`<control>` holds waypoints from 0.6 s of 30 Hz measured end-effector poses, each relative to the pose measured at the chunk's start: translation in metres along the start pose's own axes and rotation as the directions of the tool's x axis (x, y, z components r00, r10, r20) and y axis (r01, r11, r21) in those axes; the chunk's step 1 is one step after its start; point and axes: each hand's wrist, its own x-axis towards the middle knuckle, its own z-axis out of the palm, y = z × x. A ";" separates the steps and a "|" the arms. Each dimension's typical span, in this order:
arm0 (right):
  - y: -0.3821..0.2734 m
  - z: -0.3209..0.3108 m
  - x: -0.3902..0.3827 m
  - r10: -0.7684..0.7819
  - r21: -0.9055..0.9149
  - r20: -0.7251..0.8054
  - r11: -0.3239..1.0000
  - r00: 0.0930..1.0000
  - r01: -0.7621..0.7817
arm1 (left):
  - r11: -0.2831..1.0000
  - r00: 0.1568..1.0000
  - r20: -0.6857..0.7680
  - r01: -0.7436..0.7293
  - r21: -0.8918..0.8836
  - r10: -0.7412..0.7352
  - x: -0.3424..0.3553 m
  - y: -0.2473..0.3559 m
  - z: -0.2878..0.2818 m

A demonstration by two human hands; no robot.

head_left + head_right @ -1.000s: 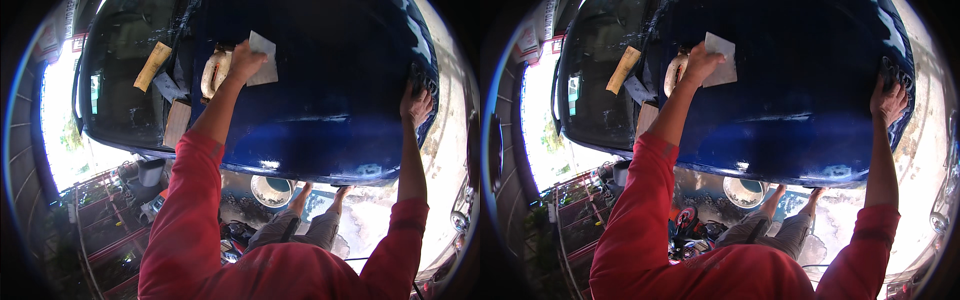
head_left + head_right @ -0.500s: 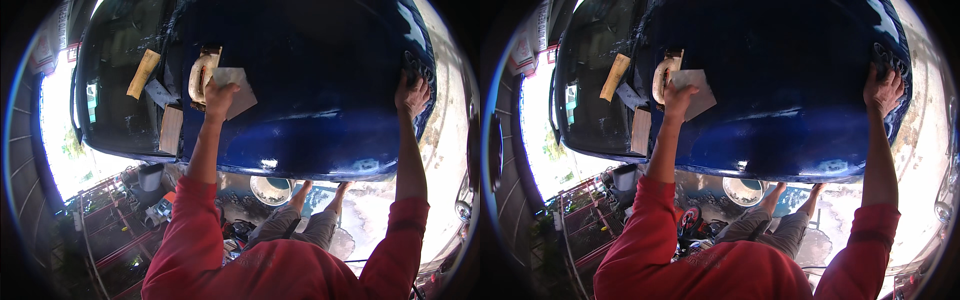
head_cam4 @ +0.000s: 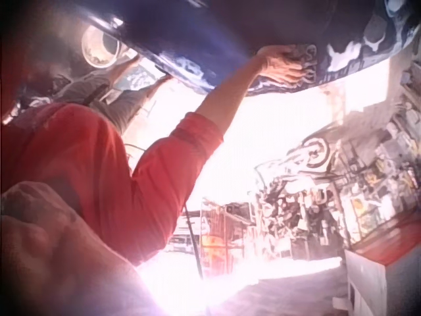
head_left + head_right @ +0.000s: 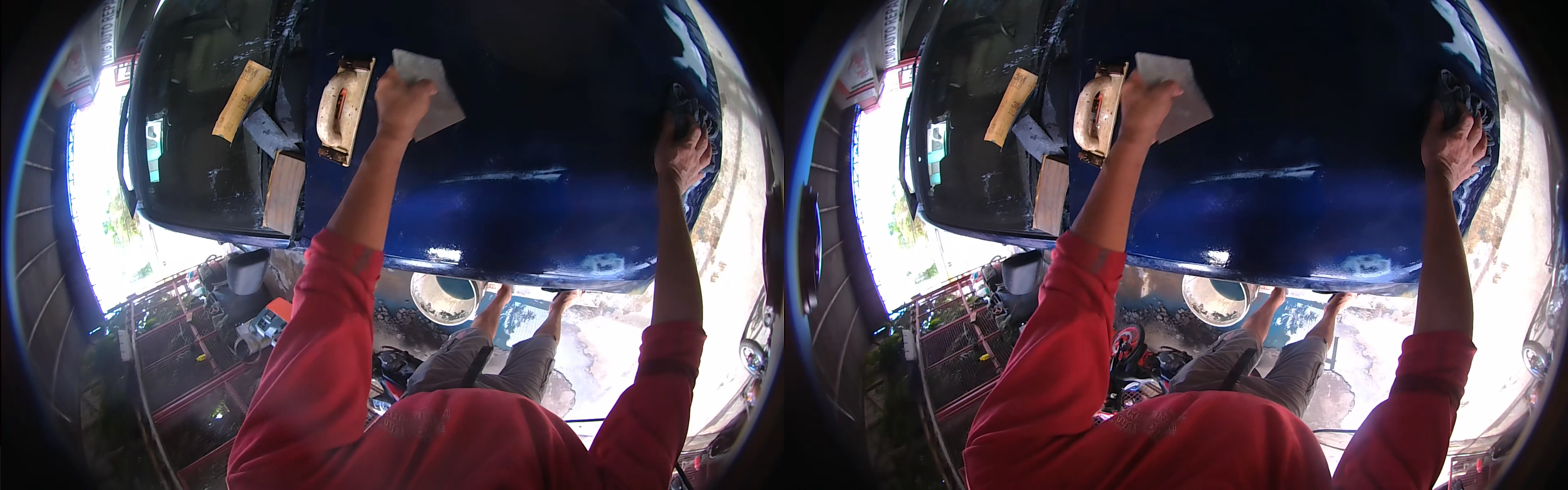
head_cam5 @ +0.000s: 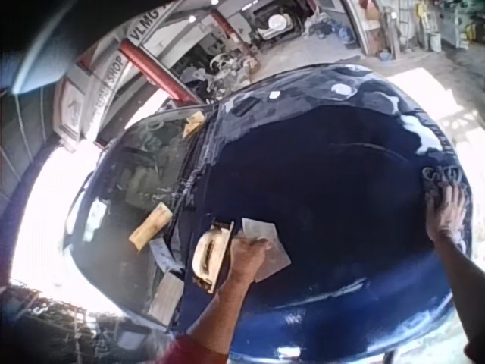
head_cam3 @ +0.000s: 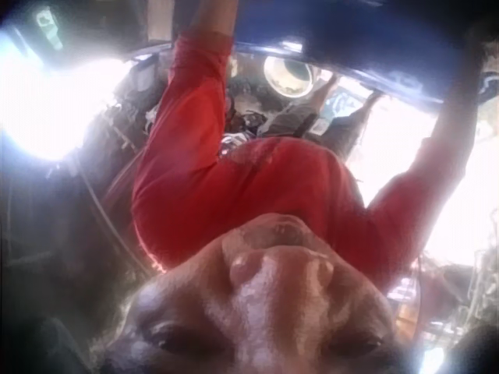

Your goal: The person sands the hood of a blue car using a sanding block and a cloth, repeatedly dipping the block into a bucket of water. The person briefly opens and closes the car doors before resuming sanding.

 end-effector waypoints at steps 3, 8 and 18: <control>0.001 0.003 0.002 0.000 0.049 -0.039 0.999 0.999 0.002 | 0.983 0.986 0.010 -0.167 0.080 0.166 0.002 0.007 0.016; 0.004 0.005 0.000 -0.020 0.059 -0.050 0.998 0.999 0.022 | 0.983 0.998 -0.064 -0.030 -0.181 0.019 -0.013 -0.008 0.009; -0.001 0.000 -0.001 -0.005 0.083 -0.036 0.997 0.999 0.008 | 0.965 0.997 -0.074 0.007 -0.263 -0.027 -0.021 0.010 0.018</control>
